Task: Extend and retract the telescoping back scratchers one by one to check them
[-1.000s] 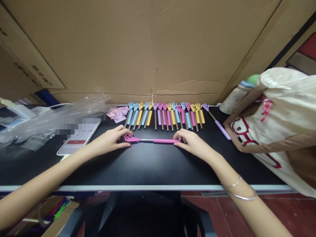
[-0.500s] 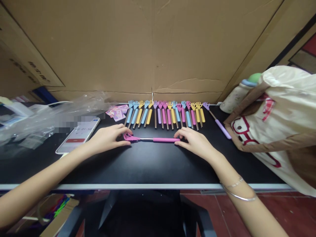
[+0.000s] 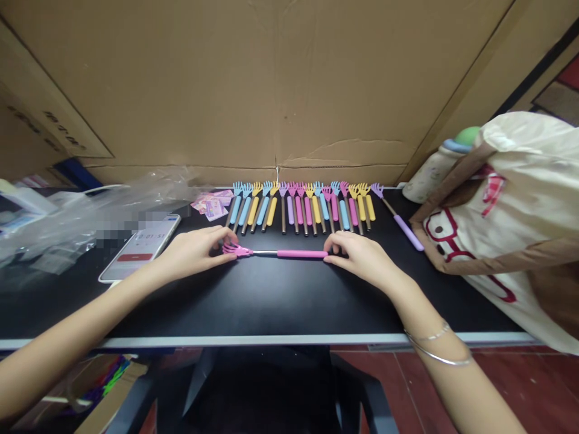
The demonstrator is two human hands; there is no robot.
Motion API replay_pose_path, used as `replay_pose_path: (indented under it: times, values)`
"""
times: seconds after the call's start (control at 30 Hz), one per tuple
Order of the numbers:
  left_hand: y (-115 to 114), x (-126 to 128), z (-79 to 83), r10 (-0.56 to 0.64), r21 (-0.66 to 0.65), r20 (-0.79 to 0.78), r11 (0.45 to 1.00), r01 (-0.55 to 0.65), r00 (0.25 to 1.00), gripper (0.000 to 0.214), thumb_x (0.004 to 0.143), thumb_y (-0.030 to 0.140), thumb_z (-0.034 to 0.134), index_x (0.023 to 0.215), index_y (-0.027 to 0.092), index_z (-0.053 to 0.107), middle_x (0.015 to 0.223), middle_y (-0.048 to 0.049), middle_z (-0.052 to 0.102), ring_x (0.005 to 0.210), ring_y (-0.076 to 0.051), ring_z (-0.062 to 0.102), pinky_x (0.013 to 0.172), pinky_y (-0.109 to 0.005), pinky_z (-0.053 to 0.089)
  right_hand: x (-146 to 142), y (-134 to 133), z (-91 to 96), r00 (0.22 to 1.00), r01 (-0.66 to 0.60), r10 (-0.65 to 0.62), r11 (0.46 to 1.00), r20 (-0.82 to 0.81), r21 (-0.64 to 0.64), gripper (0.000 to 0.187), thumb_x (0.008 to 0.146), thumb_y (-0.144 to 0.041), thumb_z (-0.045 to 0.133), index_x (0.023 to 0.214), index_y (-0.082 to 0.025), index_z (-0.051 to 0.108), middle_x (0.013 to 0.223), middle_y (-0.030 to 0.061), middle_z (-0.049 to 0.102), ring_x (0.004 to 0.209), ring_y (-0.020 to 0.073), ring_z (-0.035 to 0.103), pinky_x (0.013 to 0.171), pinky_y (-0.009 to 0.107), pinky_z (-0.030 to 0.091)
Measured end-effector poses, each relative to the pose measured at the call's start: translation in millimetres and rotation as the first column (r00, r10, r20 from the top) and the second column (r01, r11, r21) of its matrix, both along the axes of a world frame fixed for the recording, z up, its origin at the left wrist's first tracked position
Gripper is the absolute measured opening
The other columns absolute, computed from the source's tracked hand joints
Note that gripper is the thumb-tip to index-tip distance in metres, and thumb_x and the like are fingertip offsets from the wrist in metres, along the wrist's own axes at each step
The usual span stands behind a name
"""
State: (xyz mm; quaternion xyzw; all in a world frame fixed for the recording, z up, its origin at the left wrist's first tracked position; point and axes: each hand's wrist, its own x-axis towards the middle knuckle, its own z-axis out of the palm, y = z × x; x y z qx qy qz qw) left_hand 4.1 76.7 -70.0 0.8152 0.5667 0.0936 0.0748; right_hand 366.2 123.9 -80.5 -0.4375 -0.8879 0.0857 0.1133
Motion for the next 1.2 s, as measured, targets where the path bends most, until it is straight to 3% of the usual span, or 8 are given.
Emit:
replay_pose_path:
  times: [0.43, 0.93, 1.2]
  values:
    - [2.1, -3.1, -3.5, -0.005, -0.017, -0.018, 1.000, 0.005, 1.000, 0.031, 0.084, 0.051, 0.058, 0.104, 0.027, 0.054, 0.109, 0.0016, 0.066, 0.094, -0.020, 0.063, 0.070, -0.027, 0.043, -2.1, -1.0, 2.2, 1.000, -0.009, 0.010, 1.000, 0.004, -0.022, 0.020, 0.088, -0.043, 0.055, 0.088, -0.023, 0.059, 0.077, 0.0005, 0.056, 0.069, 0.0145, 0.054, 0.060, 0.024, 0.037]
    - [-0.1, -2.2, -0.4, 0.025, -0.027, -0.062, 0.999, -0.027, 0.998, 0.043, 0.082, 0.054, 0.061, 0.117, 0.030, 0.051, 0.123, 0.0030, 0.063, 0.097, -0.020, 0.063, 0.073, -0.028, 0.045, -3.4, -1.1, 4.9, 0.998, 0.049, -0.043, 0.992, 0.053, -0.113, 0.023, 0.087, -0.043, 0.052, 0.094, -0.022, 0.058, 0.076, 0.0009, 0.057, 0.068, 0.0148, 0.053, 0.060, 0.025, 0.036]
    - [1.0, -5.4, -2.1, 0.044, -0.052, -0.056, 0.998, -0.047, 0.997, 0.045, 0.082, 0.058, 0.058, 0.116, 0.030, 0.052, 0.106, 0.0020, 0.067, 0.093, -0.020, 0.064, 0.070, -0.027, 0.043, -1.2, -0.1, 4.3, 0.994, 0.094, -0.083, 0.979, 0.069, -0.180, 0.028, 0.087, -0.047, 0.050, 0.099, -0.022, 0.055, 0.073, -0.0005, 0.056, 0.063, 0.0143, 0.052, 0.057, 0.025, 0.034]
